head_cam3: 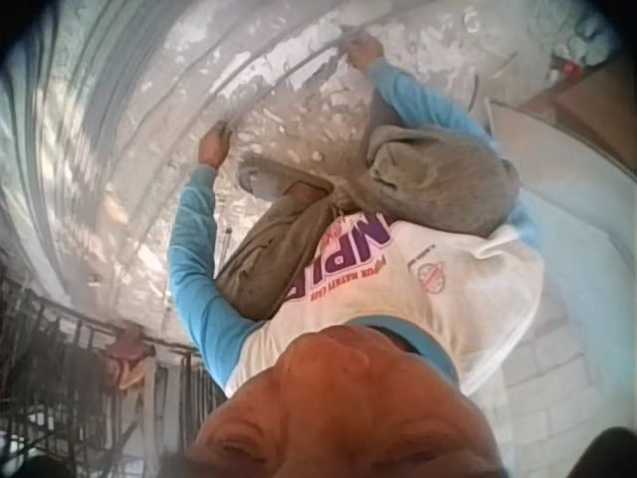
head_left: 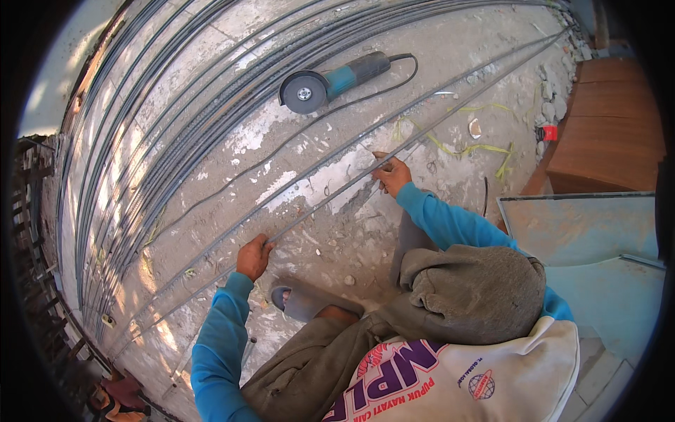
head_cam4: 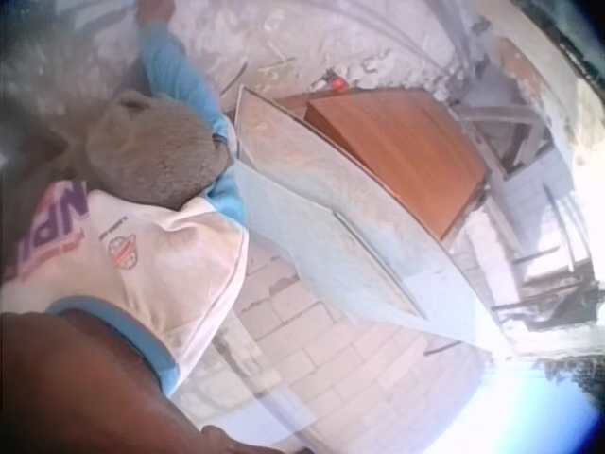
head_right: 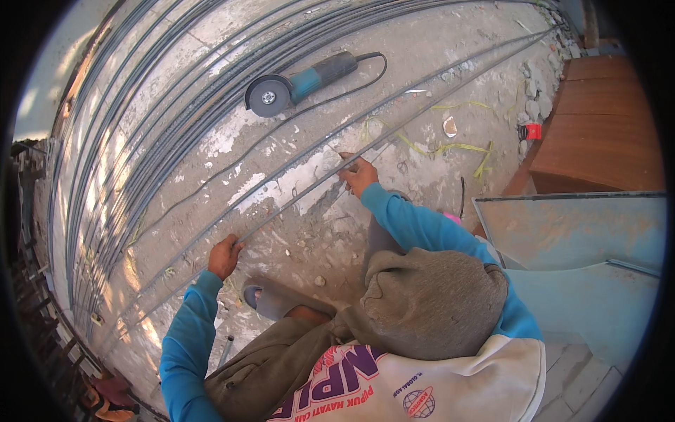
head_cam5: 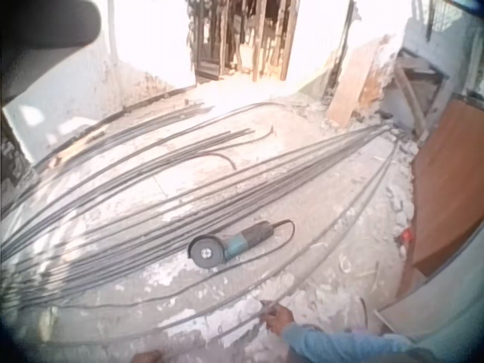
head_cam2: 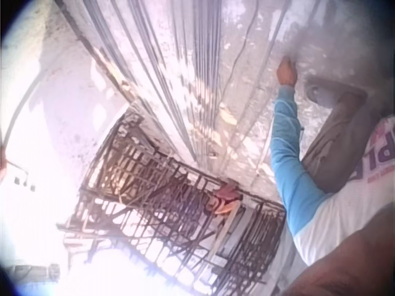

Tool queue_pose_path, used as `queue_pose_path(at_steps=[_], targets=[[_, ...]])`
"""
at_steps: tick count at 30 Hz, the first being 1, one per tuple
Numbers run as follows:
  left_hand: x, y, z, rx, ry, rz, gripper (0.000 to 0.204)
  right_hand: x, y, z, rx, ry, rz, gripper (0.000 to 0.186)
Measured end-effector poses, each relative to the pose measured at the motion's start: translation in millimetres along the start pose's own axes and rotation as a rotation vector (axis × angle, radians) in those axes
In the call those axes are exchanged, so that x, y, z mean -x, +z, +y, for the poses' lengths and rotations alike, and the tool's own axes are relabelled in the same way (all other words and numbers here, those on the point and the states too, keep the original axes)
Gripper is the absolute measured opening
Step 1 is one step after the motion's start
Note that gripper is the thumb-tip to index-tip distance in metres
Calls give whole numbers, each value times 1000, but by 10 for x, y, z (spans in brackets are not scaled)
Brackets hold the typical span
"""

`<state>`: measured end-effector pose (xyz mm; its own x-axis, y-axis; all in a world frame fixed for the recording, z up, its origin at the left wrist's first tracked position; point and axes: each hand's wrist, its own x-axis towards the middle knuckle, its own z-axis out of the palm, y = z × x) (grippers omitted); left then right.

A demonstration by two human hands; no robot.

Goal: The person measures a metal bar with a tape measure, marks it, and then uses an angle grinder to cut the bar on the floor of a workshop area.

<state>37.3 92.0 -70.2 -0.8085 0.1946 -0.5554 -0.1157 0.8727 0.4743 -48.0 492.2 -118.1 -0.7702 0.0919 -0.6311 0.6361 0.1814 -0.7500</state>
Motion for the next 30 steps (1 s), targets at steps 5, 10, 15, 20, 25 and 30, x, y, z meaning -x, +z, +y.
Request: queue_pose_path(at_steps=[5, 10, 15, 20, 25, 30], targets=[[-8, 36, -82, 12, 39, 51, 22, 9, 88, 104, 90, 1, 17, 50], [27, 30, -80, 2, 50, 92, 21, 476, 711, 212, 175, -160, -150, 43], [40, 104, -40, 34, 38, 85, 22, 548, 1159, 199, 184, -62, -308, 44], [-15, 133, -113, 51, 81, 108, 23, 519, 1362, 288, -23, -2, -374, 44], [-48, 154, -149, 66, 71, 98, 24, 476, 1413, 352, -14, 16, -367, 45], [-50, 108, -114, 91, 62, 62, 25, 476, 1411, 349, -56, 1, -376, 37]])
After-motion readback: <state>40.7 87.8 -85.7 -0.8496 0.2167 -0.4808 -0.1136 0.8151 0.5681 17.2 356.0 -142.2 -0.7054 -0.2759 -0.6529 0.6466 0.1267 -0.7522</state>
